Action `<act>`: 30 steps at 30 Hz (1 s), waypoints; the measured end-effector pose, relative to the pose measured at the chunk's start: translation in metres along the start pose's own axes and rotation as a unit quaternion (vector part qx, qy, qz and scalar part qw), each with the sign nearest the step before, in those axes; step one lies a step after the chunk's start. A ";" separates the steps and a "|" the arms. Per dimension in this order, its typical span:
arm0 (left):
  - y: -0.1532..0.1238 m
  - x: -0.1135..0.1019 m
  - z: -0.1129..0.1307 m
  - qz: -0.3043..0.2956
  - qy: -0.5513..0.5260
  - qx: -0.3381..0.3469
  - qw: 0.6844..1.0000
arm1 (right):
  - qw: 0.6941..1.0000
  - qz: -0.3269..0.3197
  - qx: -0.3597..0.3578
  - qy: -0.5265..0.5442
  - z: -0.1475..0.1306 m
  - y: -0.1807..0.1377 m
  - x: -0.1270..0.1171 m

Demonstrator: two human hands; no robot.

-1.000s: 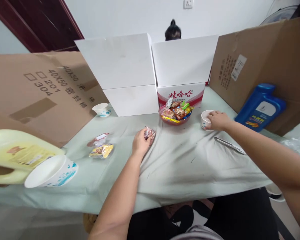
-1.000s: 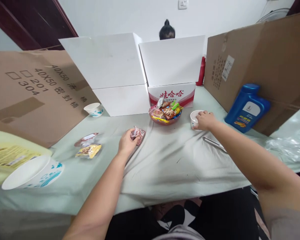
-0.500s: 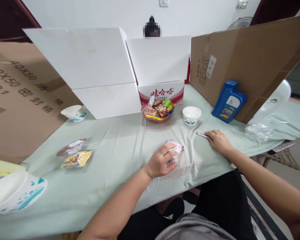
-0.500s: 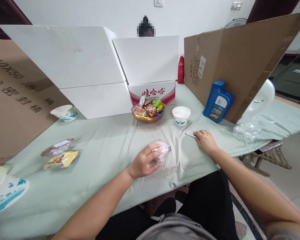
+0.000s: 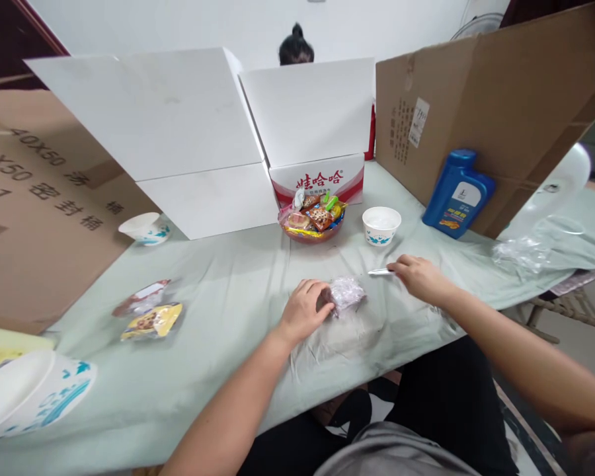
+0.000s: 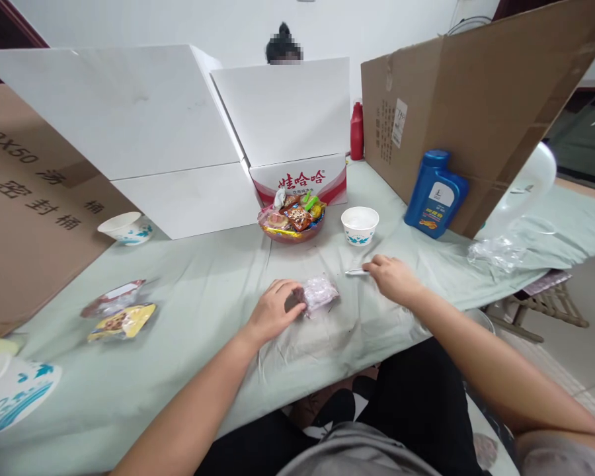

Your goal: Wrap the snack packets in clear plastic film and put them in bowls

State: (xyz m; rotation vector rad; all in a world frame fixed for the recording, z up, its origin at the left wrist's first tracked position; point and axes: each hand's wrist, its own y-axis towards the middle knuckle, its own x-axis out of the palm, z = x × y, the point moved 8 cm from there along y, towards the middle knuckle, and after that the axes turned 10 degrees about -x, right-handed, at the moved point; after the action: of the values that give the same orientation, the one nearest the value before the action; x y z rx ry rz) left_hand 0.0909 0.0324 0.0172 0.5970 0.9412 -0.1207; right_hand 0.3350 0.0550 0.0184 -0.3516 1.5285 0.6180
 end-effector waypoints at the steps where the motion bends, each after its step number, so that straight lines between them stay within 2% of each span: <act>1: 0.001 -0.006 -0.002 0.028 0.003 -0.002 1.000 | 0.999 -0.008 0.044 -0.013 0.017 -0.007 0.002; 3: 0.001 -0.017 -0.004 0.087 0.009 -0.011 0.996 | 0.996 0.014 0.084 -0.010 0.030 -0.014 0.001; 5: 0.000 -0.022 -0.001 0.112 0.002 -0.006 0.994 | 0.995 0.069 0.051 0.055 0.015 -0.009 -0.005; 7: -0.001 -0.018 0.010 0.089 -0.016 0.027 0.996 | 0.981 0.109 -0.026 0.156 -0.017 0.007 -0.011; 9: -0.003 -0.008 0.022 0.047 -0.024 0.070 0.996 | 0.961 0.118 -0.084 0.235 -0.049 0.026 -0.012; 11: -0.005 0.003 0.031 0.017 -0.011 0.097 0.995 | 0.946 0.110 -0.089 0.292 -0.070 0.045 -0.006; 13: -0.006 0.010 0.032 0.007 -0.002 0.096 0.995 | 0.934 0.102 -0.065 0.337 -0.078 0.058 0.005; 16: -0.002 0.005 0.022 0.030 -0.043 0.052 0.997 | 0.912 0.139 -0.039 0.383 -0.077 0.060 0.018; 19: 0.001 -0.009 0.000 0.069 -0.130 -0.028 0.989 | 0.884 0.235 -0.001 0.405 -0.059 0.049 0.016; 21: 0.001 -0.018 -0.021 0.107 -0.187 -0.111 0.970 | 0.857 0.288 0.057 0.424 -0.040 0.040 0.013; 24: -0.003 -0.023 -0.052 0.141 -0.268 -0.222 0.927 | 0.824 0.318 0.142 0.447 -0.016 0.030 0.014; 27: -0.004 -0.023 -0.075 0.148 -0.300 -0.280 0.900 | 0.822 0.324 0.174 0.435 -0.005 0.027 0.014; 30: -0.008 -0.037 -0.095 0.208 -0.286 -0.305 0.884 | 0.836 0.342 0.182 0.389 -0.001 0.022 0.008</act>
State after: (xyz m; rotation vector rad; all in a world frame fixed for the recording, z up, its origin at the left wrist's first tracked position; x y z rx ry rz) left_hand -0.0026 0.0709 0.0007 0.1378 0.2231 0.3654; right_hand 0.3208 0.0730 0.0140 0.3205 2.5559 0.7501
